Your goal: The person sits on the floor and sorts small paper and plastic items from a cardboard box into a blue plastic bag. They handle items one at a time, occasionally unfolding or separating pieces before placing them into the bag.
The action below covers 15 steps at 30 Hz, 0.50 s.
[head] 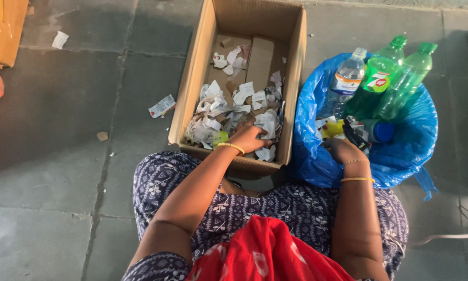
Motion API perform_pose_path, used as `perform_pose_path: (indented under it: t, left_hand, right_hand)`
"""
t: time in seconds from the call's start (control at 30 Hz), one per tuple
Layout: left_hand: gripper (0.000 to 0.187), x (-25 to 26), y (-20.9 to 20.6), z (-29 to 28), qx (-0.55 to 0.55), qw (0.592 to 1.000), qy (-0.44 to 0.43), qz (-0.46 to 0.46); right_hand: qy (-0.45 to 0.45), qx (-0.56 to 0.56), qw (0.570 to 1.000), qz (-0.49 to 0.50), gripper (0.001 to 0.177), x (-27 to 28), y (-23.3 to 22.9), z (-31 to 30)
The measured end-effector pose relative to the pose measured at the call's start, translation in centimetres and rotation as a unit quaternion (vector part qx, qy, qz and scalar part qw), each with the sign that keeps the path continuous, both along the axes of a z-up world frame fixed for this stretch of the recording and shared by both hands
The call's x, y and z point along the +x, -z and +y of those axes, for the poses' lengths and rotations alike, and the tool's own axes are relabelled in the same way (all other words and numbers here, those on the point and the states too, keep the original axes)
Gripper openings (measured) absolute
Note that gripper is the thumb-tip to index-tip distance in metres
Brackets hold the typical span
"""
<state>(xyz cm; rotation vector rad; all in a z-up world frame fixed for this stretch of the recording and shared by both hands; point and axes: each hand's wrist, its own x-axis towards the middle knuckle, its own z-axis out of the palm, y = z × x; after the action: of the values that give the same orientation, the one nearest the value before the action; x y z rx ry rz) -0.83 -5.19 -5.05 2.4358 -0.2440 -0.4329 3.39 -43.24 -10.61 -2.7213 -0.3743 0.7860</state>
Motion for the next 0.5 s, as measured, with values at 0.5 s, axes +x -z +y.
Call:
perform_pose_path:
  t: [0.5]
  left_hand:
    - [0.052, 0.6, 2.1, 0.3, 0.009, 0.995, 0.096, 0.026]
  right_hand:
    - [0.063, -0.045, 0.981, -0.179, 0.041, -4.9, -16.4, 7.1]
